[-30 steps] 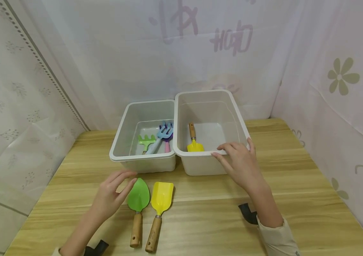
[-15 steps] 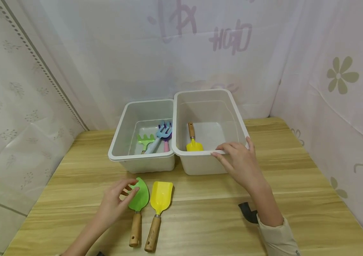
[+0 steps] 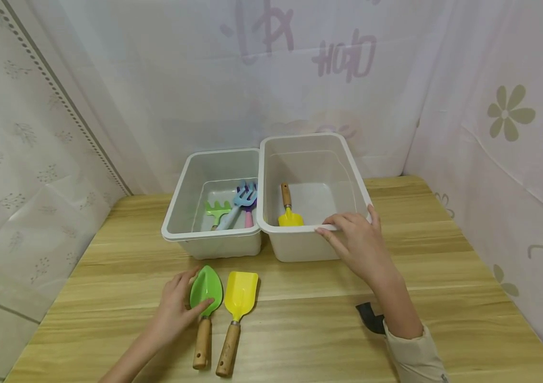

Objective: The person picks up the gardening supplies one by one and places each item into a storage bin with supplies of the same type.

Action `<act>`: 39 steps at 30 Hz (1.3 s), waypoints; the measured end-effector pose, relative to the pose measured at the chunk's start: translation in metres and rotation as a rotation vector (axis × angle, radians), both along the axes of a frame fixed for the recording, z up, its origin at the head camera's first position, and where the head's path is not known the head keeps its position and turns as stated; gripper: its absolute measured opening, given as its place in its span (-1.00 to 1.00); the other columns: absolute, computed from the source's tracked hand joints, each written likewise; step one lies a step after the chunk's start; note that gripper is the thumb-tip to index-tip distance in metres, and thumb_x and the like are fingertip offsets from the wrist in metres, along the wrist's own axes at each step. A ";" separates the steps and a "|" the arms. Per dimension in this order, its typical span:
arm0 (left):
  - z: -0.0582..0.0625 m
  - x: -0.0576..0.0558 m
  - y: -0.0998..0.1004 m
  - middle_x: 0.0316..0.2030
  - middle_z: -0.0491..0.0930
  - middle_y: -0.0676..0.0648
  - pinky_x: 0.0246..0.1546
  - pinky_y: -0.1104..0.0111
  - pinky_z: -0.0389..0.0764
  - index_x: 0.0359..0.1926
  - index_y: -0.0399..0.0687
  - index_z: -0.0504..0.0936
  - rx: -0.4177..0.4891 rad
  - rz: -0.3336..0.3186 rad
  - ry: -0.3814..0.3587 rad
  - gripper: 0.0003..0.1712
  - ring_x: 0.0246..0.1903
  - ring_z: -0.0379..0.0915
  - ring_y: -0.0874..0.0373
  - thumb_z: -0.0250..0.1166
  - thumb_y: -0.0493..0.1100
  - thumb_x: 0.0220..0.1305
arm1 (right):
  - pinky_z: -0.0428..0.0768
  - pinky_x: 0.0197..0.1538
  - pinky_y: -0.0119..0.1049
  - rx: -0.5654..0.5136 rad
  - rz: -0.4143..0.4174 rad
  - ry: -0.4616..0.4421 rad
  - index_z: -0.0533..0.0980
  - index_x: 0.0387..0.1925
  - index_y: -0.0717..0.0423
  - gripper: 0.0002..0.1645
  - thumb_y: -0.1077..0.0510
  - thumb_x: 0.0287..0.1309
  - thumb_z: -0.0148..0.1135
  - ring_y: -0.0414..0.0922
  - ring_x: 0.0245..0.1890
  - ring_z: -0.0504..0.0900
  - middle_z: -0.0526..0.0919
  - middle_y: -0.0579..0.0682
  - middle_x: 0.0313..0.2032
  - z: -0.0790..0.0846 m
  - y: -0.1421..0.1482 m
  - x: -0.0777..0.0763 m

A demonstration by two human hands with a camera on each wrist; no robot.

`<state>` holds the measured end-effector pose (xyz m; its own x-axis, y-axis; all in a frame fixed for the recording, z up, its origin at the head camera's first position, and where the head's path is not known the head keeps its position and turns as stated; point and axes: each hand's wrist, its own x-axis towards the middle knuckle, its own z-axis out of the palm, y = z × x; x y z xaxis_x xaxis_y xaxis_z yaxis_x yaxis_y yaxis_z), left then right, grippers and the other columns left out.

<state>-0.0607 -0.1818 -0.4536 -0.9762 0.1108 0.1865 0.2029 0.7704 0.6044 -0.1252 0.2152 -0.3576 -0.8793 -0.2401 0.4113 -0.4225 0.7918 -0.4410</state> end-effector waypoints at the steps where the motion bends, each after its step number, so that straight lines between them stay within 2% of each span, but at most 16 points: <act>1: -0.001 0.001 0.000 0.27 0.50 -0.40 0.05 -0.13 0.66 0.46 -0.29 0.40 -0.003 -0.001 -0.013 -0.08 0.19 0.42 -0.32 0.61 -0.10 0.18 | -0.06 0.56 0.56 0.000 -0.002 -0.004 0.73 -0.13 0.04 -0.78 -0.01 0.43 0.35 0.19 0.09 0.73 0.84 0.08 -0.07 0.000 0.000 0.000; 8: -0.002 0.006 0.001 0.38 0.41 -0.49 0.22 -0.29 0.60 0.49 -0.40 0.31 -0.023 -0.037 -0.058 0.11 0.31 0.37 -0.44 0.65 0.04 0.09 | -0.08 0.58 0.55 -0.002 -0.014 -0.017 0.72 -0.09 0.06 -0.76 -0.02 0.43 0.35 0.20 0.15 0.70 0.83 0.11 -0.03 -0.001 0.001 0.001; 16: 0.000 0.004 0.004 0.43 0.35 -0.53 0.32 -0.28 0.53 0.52 -0.41 0.28 -0.065 -0.049 -0.121 0.17 0.34 0.34 -0.42 0.68 0.01 0.04 | -0.05 0.57 0.55 0.008 -0.010 -0.005 0.72 -0.10 0.07 -0.76 -0.01 0.43 0.35 0.19 0.13 0.71 0.84 0.10 -0.06 -0.002 0.001 0.001; 26: -0.009 -0.005 0.010 0.34 0.46 -0.53 0.21 -0.19 0.59 0.44 -0.40 0.41 -0.135 -0.036 -0.021 0.07 0.21 0.45 -0.36 0.69 -0.01 0.01 | -0.06 0.57 0.55 0.001 -0.010 -0.003 0.72 -0.09 0.07 -0.74 -0.02 0.43 0.35 0.21 0.11 0.72 0.84 0.10 -0.07 -0.002 0.001 0.001; 33: -0.009 -0.008 0.010 0.29 0.50 -0.53 0.15 -0.20 0.63 0.38 -0.25 0.53 -0.139 -0.060 0.023 -0.05 0.17 0.47 -0.38 0.71 -0.06 -0.02 | -0.06 0.57 0.56 0.008 -0.003 0.001 0.72 -0.10 0.07 -0.73 -0.03 0.44 0.33 0.22 0.10 0.72 0.84 0.10 -0.07 -0.002 0.000 0.000; 39: -0.008 -0.012 0.009 0.31 0.49 -0.55 0.08 -0.14 0.68 0.37 -0.17 0.57 -0.091 -0.060 -0.012 -0.09 0.15 0.47 -0.36 0.70 -0.14 -0.05 | -0.07 0.56 0.56 -0.001 0.000 0.000 0.71 -0.09 0.08 -0.71 -0.05 0.46 0.32 0.23 0.12 0.71 0.83 0.12 -0.06 -0.004 0.000 0.000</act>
